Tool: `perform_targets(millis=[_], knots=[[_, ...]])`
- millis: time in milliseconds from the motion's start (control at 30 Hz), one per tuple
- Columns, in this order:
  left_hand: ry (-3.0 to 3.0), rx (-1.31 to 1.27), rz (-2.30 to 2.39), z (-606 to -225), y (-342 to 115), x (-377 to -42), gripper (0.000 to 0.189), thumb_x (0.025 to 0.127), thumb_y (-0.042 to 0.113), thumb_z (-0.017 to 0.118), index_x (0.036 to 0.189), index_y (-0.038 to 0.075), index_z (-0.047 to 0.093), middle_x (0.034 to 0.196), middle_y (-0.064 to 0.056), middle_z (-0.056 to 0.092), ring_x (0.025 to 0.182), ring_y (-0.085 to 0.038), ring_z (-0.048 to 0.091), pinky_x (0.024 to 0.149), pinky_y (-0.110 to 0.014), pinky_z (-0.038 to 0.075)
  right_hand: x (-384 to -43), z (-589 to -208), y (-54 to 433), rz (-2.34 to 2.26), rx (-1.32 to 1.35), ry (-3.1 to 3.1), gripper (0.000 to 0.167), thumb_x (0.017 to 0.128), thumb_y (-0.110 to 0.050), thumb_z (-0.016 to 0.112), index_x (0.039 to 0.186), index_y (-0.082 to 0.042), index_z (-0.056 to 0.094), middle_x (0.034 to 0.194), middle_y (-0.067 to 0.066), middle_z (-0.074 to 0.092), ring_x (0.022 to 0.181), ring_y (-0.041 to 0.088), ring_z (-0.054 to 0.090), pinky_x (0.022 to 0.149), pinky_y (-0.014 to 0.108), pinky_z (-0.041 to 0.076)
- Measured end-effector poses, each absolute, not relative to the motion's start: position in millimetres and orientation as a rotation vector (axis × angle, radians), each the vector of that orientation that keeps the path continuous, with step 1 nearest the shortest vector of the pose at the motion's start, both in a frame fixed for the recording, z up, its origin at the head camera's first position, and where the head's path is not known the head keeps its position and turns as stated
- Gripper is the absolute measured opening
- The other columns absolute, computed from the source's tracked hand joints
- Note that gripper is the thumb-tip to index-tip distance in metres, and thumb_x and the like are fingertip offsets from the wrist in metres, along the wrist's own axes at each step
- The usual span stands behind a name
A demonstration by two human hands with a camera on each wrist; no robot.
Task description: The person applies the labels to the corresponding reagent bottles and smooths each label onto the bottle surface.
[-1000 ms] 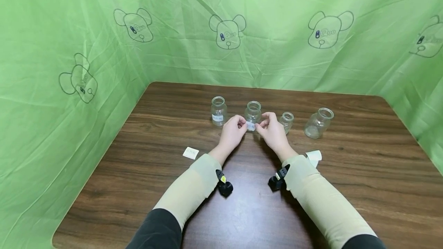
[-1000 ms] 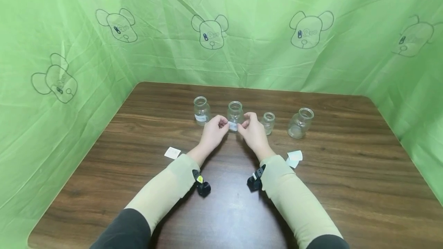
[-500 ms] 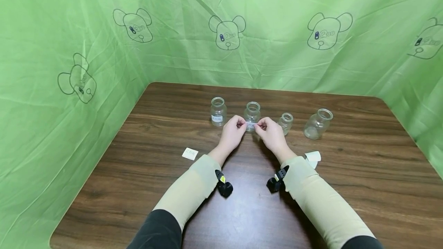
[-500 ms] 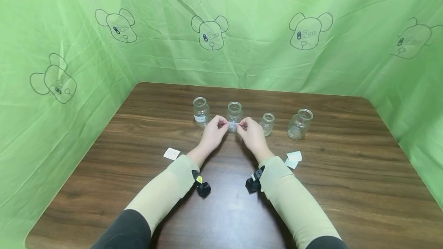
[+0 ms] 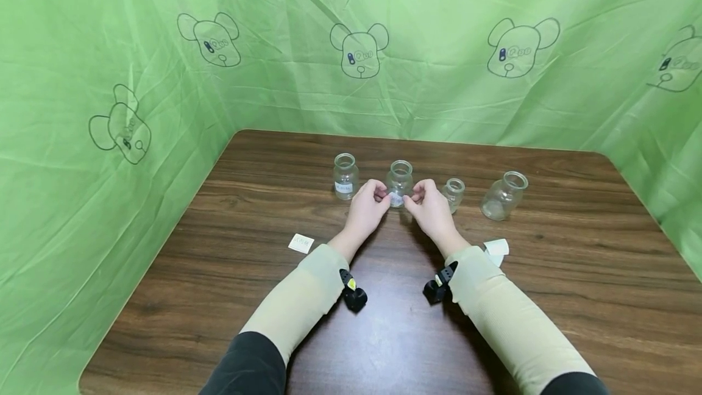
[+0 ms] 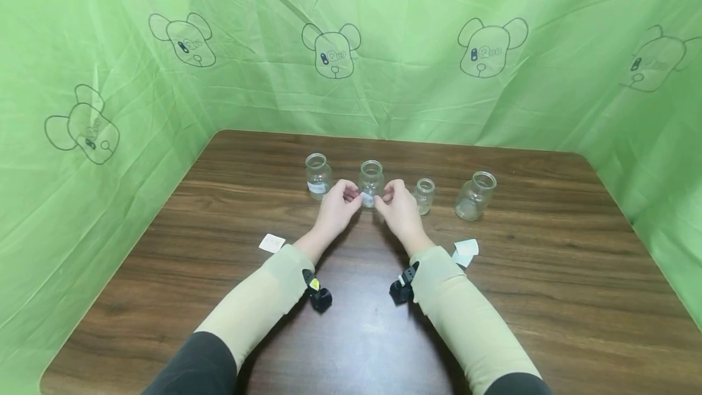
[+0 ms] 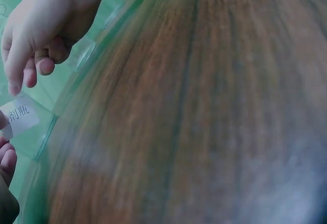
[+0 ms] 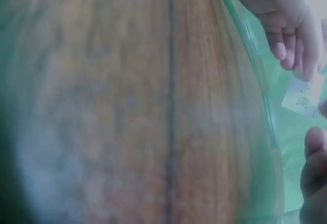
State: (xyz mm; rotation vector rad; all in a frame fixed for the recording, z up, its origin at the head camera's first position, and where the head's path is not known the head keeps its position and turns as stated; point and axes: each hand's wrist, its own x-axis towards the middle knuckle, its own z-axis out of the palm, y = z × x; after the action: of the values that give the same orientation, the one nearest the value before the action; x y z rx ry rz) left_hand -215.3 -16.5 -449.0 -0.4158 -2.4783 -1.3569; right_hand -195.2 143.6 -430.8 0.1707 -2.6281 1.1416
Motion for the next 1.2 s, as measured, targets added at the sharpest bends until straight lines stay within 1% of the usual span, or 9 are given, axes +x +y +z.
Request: perform_targets(millis=[200,400,600,867,967,1033,1100,1200], knots=[[-2.511,-0.423,-1.305,-450.1,-16.6,-214.0,0.006,0.087,0.013,0.064,0.089,0.009,0.06,0.085,-0.001,0.061,0.078,-0.012,0.057,0.071,-0.022,0.046,-193.9,-430.0,143.0,1.138,0.158,-2.656,0.02,0.085,-0.019,0.066,0.093,-0.003,0.056,0.085,0.011,0.065,0.076,0.023,0.062,0.07,0.037,0.049],[-2.51,-0.409,-1.417,-454.9,-15.5,-214.9,0.007,0.088,0.013,0.063,0.091,0.009,0.059,0.088,-0.002,0.063,0.082,-0.013,0.059,0.075,-0.023,0.048,-193.2,-430.1,142.8,1.14,0.159,-2.658,0.018,0.085,-0.021,0.066,0.089,-0.004,0.059,0.084,0.01,0.067,0.075,0.022,0.062,0.069,0.037,0.049],[-2.501,-0.376,-1.475,-455.7,-14.6,-216.7,0.008,0.088,0.014,0.064,0.091,0.008,0.059,0.087,-0.003,0.062,0.082,-0.012,0.059,0.074,-0.023,0.048,-194.4,-430.7,142.0,1.052,0.177,-2.667,0.016,0.087,-0.022,0.064,0.085,-0.007,0.058,0.077,0.006,0.063,0.066,0.02,0.056,0.063,0.034,0.045],[-2.513,-0.373,-1.415,-451.1,-14.9,-215.3,0.009,0.086,0.013,0.065,0.089,0.008,0.059,0.087,-0.003,0.061,0.079,-0.013,0.058,0.072,-0.022,0.047,-194.8,-430.4,140.7,1.046,0.162,-2.649,0.015,0.087,-0.02,0.064,0.085,-0.007,0.056,0.076,0.006,0.063,0.065,0.02,0.057,0.062,0.034,0.045],[-2.495,-0.387,-1.428,-449.6,-16.6,-215.3,0.012,0.084,0.012,0.067,0.09,0.007,0.058,0.086,-0.003,0.06,0.078,-0.013,0.059,0.071,-0.022,0.048,-194.6,-430.2,140.6,1.075,0.155,-2.644,0.016,0.086,-0.018,0.065,0.088,-0.006,0.054,0.078,0.008,0.063,0.068,0.021,0.058,0.063,0.034,0.046],[-2.492,-0.39,-1.444,-448.6,-17.8,-215.1,0.017,0.084,0.013,0.068,0.095,0.006,0.057,0.087,-0.003,0.06,0.078,-0.013,0.059,0.072,-0.022,0.048,-194.7,-429.8,140.7,1.099,0.158,-2.638,0.021,0.086,-0.017,0.066,0.093,-0.003,0.051,0.081,0.011,0.063,0.071,0.024,0.059,0.065,0.036,0.047],[-2.495,-0.389,-1.448,-447.2,-17.6,-215.4,0.025,0.083,0.014,0.07,0.102,0.006,0.056,0.09,-0.003,0.059,0.08,-0.014,0.058,0.073,-0.022,0.048,-195.3,-429.3,140.4,1.128,0.15,-2.62,0.029,0.085,-0.016,0.068,0.099,-0.001,0.047,0.082,0.012,0.062,0.073,0.026,0.06,0.066,0.038,0.048],[-2.515,-0.379,-1.447,-442.1,-16.6,-214.9,0.042,0.083,0.018,0.07,0.118,0.006,0.053,0.101,-0.005,0.058,0.087,-0.016,0.057,0.076,-0.025,0.048,-197.7,-427.7,140.8,1.143,0.159,-2.613,0.047,0.083,-0.018,0.071,0.116,0.002,0.043,0.082,0.013,0.061,0.073,0.028,0.06,0.068,0.042,0.048]])
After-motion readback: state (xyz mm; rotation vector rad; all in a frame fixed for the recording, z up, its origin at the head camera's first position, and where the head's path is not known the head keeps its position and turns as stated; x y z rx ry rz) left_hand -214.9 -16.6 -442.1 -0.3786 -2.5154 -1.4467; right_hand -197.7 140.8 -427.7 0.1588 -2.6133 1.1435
